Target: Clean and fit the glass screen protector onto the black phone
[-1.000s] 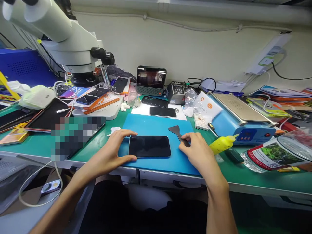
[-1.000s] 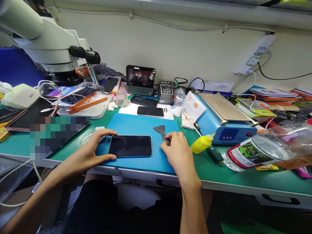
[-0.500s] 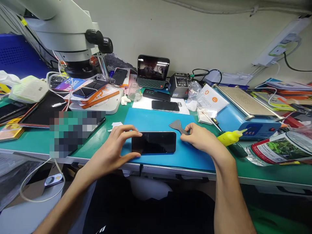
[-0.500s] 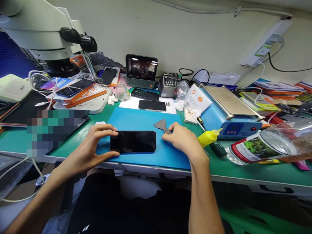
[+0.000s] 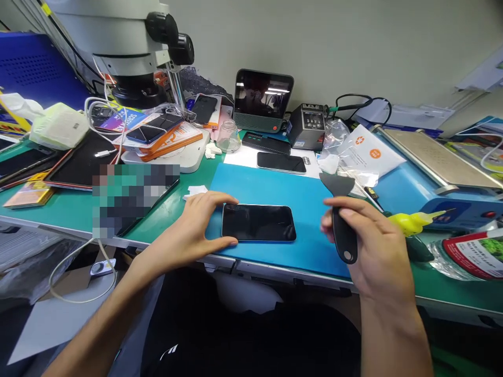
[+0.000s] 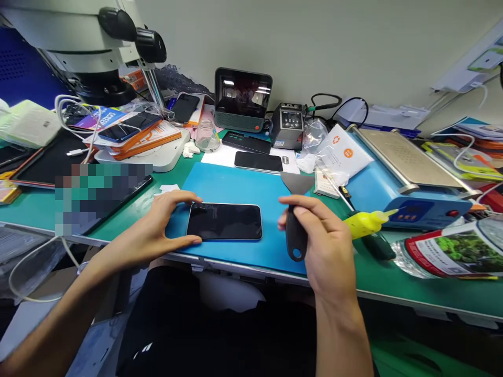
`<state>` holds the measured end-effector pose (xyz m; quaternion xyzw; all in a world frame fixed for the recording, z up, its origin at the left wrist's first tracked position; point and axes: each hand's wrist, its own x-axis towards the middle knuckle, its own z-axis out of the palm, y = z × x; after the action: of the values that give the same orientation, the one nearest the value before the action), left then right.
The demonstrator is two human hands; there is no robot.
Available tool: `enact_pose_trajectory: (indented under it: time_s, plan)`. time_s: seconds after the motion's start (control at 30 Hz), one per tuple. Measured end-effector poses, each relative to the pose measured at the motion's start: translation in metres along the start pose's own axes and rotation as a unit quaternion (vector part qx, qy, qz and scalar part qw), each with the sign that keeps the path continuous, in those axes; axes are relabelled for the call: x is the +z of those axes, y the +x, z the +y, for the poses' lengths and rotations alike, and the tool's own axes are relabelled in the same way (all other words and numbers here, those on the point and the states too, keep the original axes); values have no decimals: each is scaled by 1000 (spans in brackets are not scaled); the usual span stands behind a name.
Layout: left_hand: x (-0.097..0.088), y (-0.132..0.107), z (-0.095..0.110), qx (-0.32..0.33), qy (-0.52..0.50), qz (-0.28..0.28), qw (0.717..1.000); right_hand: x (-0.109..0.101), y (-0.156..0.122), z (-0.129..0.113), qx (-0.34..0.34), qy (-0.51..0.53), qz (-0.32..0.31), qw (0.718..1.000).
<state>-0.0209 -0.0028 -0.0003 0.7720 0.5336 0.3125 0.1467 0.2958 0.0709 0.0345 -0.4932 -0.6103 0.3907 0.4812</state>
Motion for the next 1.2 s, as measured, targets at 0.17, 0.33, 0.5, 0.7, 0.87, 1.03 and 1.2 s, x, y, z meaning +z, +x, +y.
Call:
enact_pose_trajectory:
  time_s: [0.17, 0.33, 0.5, 0.7, 0.87, 1.03, 1.2]
  plan:
    - [3, 1, 0, -25, 27, -15, 999, 11, 8, -7, -21, 187, -104, 977]
    - [4, 2, -2, -23, 28, -33, 999, 27, 14, -8, -38, 149, -167, 974]
    - [-4, 4, -5, -37, -10, -55, 998, 53, 20, -15, -20, 14, -170, 985]
    - [-11, 2, -7, -54, -53, -88, 993, 79, 27, -23, 31, -63, -247, 966]
    - [-11, 1, -8, -58, -56, -97, 992, 87, 29, -19, -2, -105, -277, 955]
    - [-7, 1, -11, -56, -53, -87, 993, 89, 28, -15, -32, -127, -291, 948]
    - [-6, -1, -13, -56, -48, -81, 994, 88, 28, -16, -69, -144, -282, 946]
